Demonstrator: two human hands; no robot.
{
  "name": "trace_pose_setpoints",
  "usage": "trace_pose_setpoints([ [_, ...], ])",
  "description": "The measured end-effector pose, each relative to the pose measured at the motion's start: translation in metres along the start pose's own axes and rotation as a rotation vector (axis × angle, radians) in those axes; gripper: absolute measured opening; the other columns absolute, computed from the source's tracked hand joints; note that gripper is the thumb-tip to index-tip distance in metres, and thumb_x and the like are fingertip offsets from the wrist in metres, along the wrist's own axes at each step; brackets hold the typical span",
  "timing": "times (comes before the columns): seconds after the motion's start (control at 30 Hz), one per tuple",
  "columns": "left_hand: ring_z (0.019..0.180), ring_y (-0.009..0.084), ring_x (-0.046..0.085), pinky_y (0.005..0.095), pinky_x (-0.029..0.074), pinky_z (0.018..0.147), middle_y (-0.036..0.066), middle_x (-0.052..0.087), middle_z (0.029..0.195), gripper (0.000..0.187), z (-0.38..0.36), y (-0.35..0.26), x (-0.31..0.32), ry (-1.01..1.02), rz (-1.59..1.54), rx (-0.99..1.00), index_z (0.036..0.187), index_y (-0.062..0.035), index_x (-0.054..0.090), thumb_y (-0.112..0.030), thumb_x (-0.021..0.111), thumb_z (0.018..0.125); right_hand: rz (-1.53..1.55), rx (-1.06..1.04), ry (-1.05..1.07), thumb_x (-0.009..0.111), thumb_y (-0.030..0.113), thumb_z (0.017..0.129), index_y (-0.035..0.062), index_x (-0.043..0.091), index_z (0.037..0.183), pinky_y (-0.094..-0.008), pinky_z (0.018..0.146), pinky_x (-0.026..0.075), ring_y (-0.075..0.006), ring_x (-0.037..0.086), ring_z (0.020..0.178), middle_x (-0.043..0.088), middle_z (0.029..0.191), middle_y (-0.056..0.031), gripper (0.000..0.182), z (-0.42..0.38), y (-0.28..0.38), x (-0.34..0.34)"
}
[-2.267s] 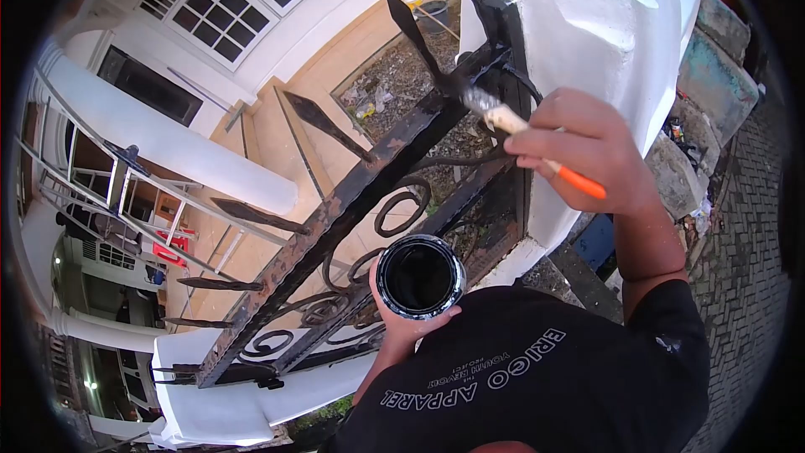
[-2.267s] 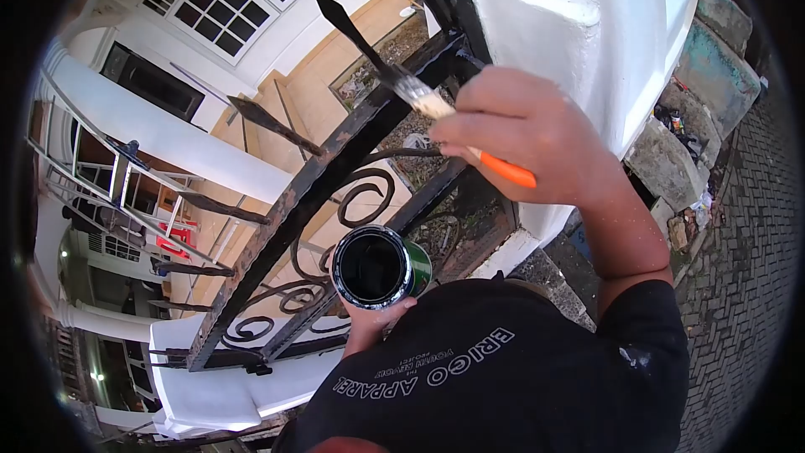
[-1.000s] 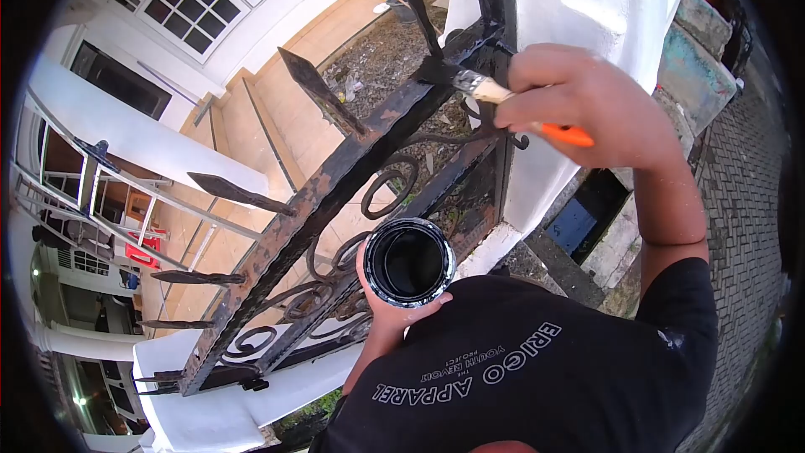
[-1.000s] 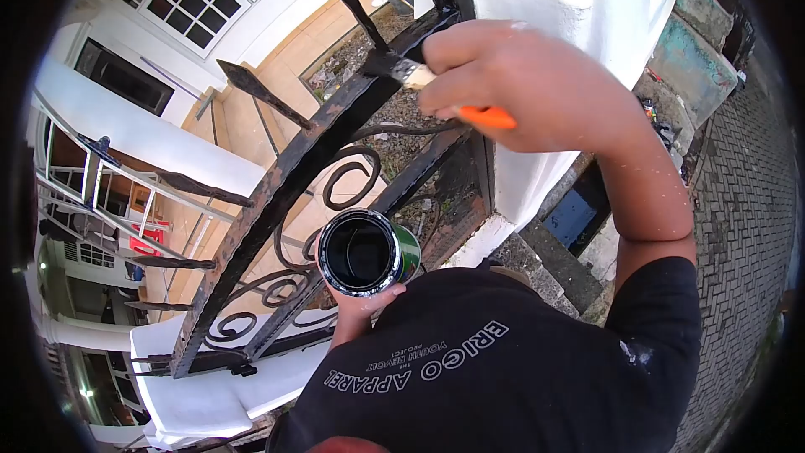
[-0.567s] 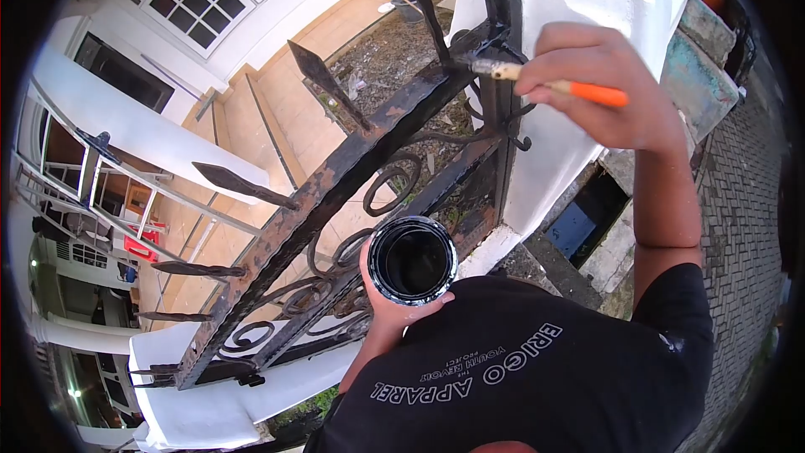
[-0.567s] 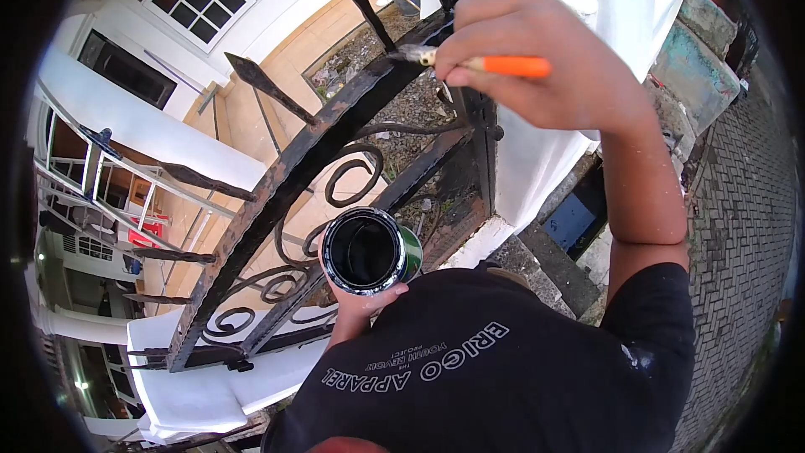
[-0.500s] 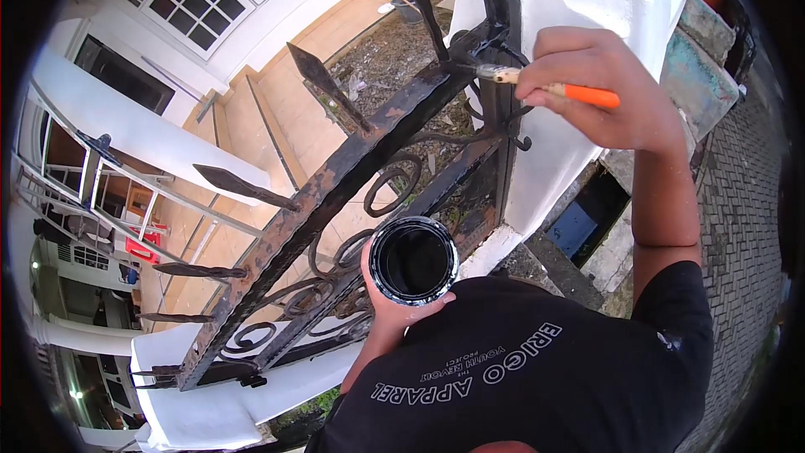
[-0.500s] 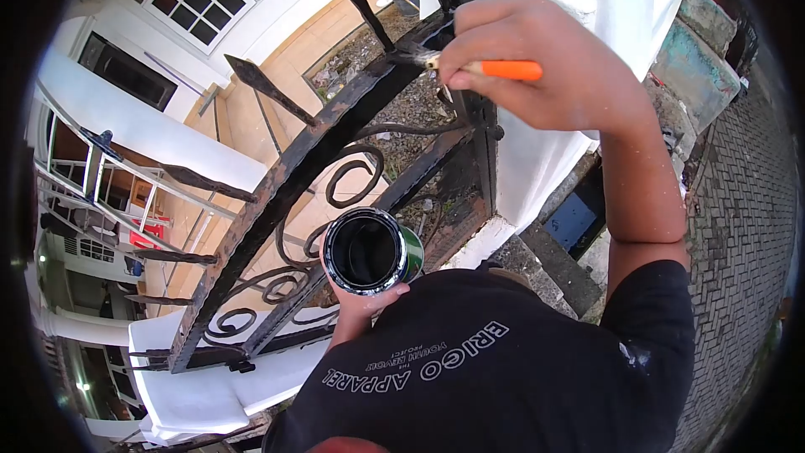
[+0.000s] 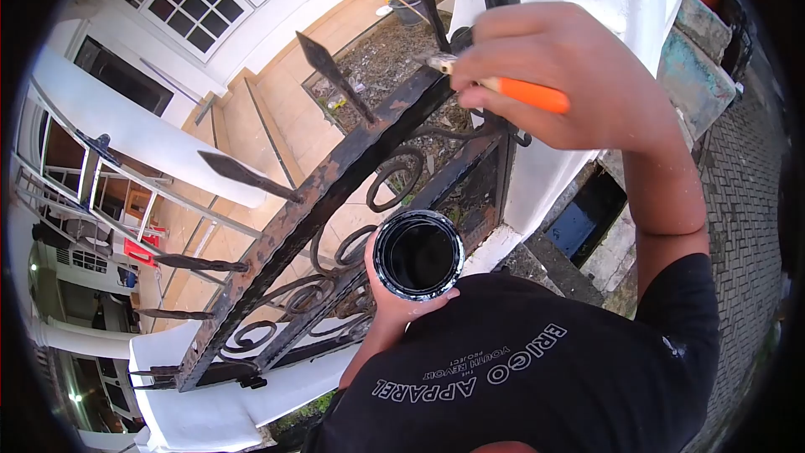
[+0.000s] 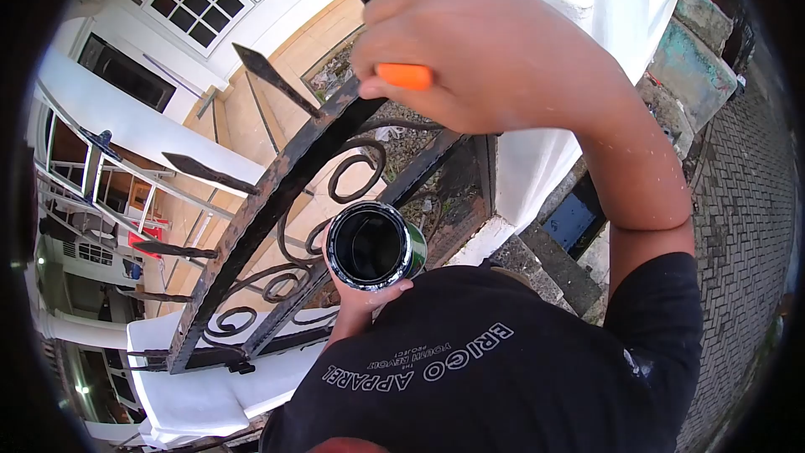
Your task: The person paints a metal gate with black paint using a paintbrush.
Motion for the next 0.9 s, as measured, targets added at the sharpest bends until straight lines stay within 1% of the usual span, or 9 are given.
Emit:
trace_pose_setpoints([
  [0.13,0.129,0.0304,0.047,0.0455,0.035,0.110,0.019,0.044,0.137,0.130,-0.004,-0.005,-0.006,0.044,0.047,0.041,0.144,-0.0025,0.016,-0.029,0.098,0.047,-0.081,0.151,-0.021,0.071,0.028,0.087,0.0049,0.070,0.087,-0.0306,0.060,0.048,-0.0200,0.061,0.063,0.064,0.072,-0.0089,0.024,0.025,-0.014,0.005],
  [0.17,0.129,0.0303,0.047,0.0454,0.035,0.110,0.019,0.044,0.137,0.130,-0.004,-0.005,-0.006,0.052,0.043,0.041,0.145,-0.0023,0.016,-0.028,0.098,0.047,0.132,0.622,0.444,0.061,0.016,0.092,0.0018,0.068,0.075,-0.0270,0.039,0.033,-0.0111,0.042,0.039,0.054,0.051,-0.0034,0.023,0.041,-0.028,0.011],
  [0.27,0.128,0.0301,0.048,0.0446,0.037,0.109,0.019,0.045,0.137,0.128,-0.005,-0.007,-0.010,0.075,-0.052,0.104,0.144,-0.0025,0.018,-0.024,0.098,0.047,-0.120,0.573,0.333,0.059,0.019,0.094,0.0005,0.069,0.076,-0.0277,0.034,0.026,-0.0102,0.034,0.033,0.051,0.047,-0.0026,0.027,0.064,-0.023,0.009],
  [0.33,0.127,0.0295,0.050,0.0442,0.038,0.108,0.019,0.047,0.136,0.128,-0.009,-0.004,-0.015,0.081,-0.128,0.095,0.145,-0.0025,0.019,-0.022,0.098,0.047,-0.211,0.817,0.235,0.062,0.022,0.092,-0.0005,0.068,0.075,-0.0288,0.037,0.031,-0.0119,0.040,0.037,0.053,0.048,-0.0044,0.029,0.066,-0.023,0.005],
  [0.43,0.129,0.0303,0.046,0.0445,0.036,0.110,0.019,0.043,0.139,0.129,-0.013,-0.001,-0.021,0.135,-0.199,0.081,0.145,-0.0013,0.015,-0.027,0.097,0.049,-0.325,0.565,-0.049,0.064,0.025,0.090,-0.0021,0.067,0.076,-0.0314,0.044,0.040,-0.0146,0.050,0.044,0.057,0.052,-0.0092,0.031,0.067,0.001,0.010],
  [0.47,0.129,0.0301,0.047,0.0447,0.036,0.109,0.019,0.044,0.138,0.128,-0.017,0.003,-0.025,0.134,-0.214,0.057,0.145,-0.0012,0.015,-0.022,0.097,0.048,-0.350,0.607,0.027,0.073,0.039,0.085,0.0061,0.072,0.084,-0.0284,0.058,0.049,-0.0163,0.061,0.058,0.064,0.065,-0.0082,0.033,0.052,-0.031,0.021],
  [0.57,0.128,0.0306,0.048,0.0450,0.036,0.109,0.019,0.046,0.138,0.128,-0.019,0.007,-0.034,0.183,-0.285,0.033,0.145,-0.0013,0.015,-0.021,0.097,0.048,-0.517,0.613,0.080,0.075,0.044,0.082,0.0066,0.071,0.078,-0.0284,0.055,0.049,-0.0163,0.060,0.053,0.064,0.061,-0.0067,0.037,0.043,-0.030,0.036],
  [0.6,0.127,0.0310,0.050,0.0452,0.036,0.109,0.019,0.047,0.137,0.129,-0.019,0.006,-0.037,0.184,-0.297,0.032,0.146,-0.0018,0.015,-0.020,0.097,0.048,-0.543,0.442,0.006,0.073,0.053,0.080,0.0075,0.071,0.074,-0.0304,0.051,0.047,-0.0226,0.057,0.046,0.060,0.053,-0.0053,0.046,0.049,-0.018,0.038],
  [0.9,0.127,0.0302,0.050,0.0450,0.039,0.107,0.020,0.049,0.135,0.128,-0.030,0.015,-0.054,0.194,-0.269,0.046,0.146,-0.0025,0.016,-0.019,0.097,0.048,-0.566,0.361,0.156,0.071,0.037,0.086,0.0068,0.069,0.077,-0.0361,0.054,0.047,-0.0296,0.059,0.056,0.063,0.066,-0.0110,0.031,0.054,-0.002,0.056],
])
Point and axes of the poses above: each hand's wrist, its own z-axis towards the middle knuckle, its own x-axis out of the palm, y = z × x, the point moved 8 cm from there along z, towards the middle knuckle
